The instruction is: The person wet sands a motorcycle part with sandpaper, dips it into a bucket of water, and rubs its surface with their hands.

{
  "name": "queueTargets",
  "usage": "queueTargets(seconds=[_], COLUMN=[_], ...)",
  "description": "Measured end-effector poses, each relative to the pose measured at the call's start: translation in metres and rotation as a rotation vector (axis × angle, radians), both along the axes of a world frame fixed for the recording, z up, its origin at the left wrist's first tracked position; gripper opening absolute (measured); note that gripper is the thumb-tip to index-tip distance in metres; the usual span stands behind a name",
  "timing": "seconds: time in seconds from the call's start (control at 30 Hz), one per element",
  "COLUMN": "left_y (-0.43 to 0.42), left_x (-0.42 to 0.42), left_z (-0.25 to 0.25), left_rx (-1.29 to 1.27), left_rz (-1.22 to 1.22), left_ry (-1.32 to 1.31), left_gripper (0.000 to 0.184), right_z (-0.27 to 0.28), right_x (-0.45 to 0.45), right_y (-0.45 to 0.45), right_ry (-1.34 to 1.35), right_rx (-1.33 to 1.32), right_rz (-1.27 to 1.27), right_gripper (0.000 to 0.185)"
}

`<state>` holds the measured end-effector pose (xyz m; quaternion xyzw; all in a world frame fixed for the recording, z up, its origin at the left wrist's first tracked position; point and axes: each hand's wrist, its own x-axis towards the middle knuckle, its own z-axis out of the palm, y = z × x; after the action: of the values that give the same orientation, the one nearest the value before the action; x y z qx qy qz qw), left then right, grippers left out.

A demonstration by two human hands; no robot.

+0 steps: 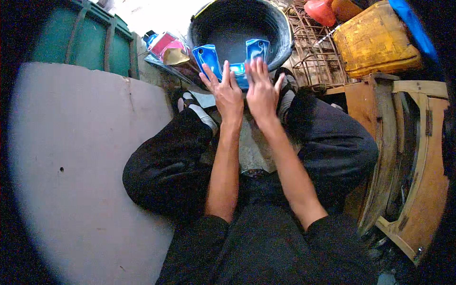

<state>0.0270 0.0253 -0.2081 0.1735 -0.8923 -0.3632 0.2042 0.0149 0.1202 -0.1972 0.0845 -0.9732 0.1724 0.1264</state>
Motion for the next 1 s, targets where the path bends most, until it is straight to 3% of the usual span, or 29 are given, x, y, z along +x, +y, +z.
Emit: queueTargets(seconds=[0.23,0.53,0.9,1.0], left_y=[0.001,0.001,-0.004,-0.005], left_x=[-0.001,0.0,0.013,0.015], left_z=[0.004,0.015,0.039,0.041], left_rx=[0.011,0.018,0.082,0.185], left_rz=[0.019,0.003,-0.162,-0.184], left_ry=[-0.032,-0.052,-0.023,-0.022], left_gripper=[0.036,0.036,0.042,0.038], right_z=[0.014,0.013,0.039,0.033], right_x=[-0.087,0.014,0.007,0.006], right_y=[0.0,0.016,0.018,0.023], right_ry=[-0.115,-0.165,-0.209,-0.071], right_rx=[0.025,-0.015,-0.134,-0.211], right_rz=[0.04,0.011,-0.075,-0.029], right_gripper=[0.047,0.049,0.036,0.034])
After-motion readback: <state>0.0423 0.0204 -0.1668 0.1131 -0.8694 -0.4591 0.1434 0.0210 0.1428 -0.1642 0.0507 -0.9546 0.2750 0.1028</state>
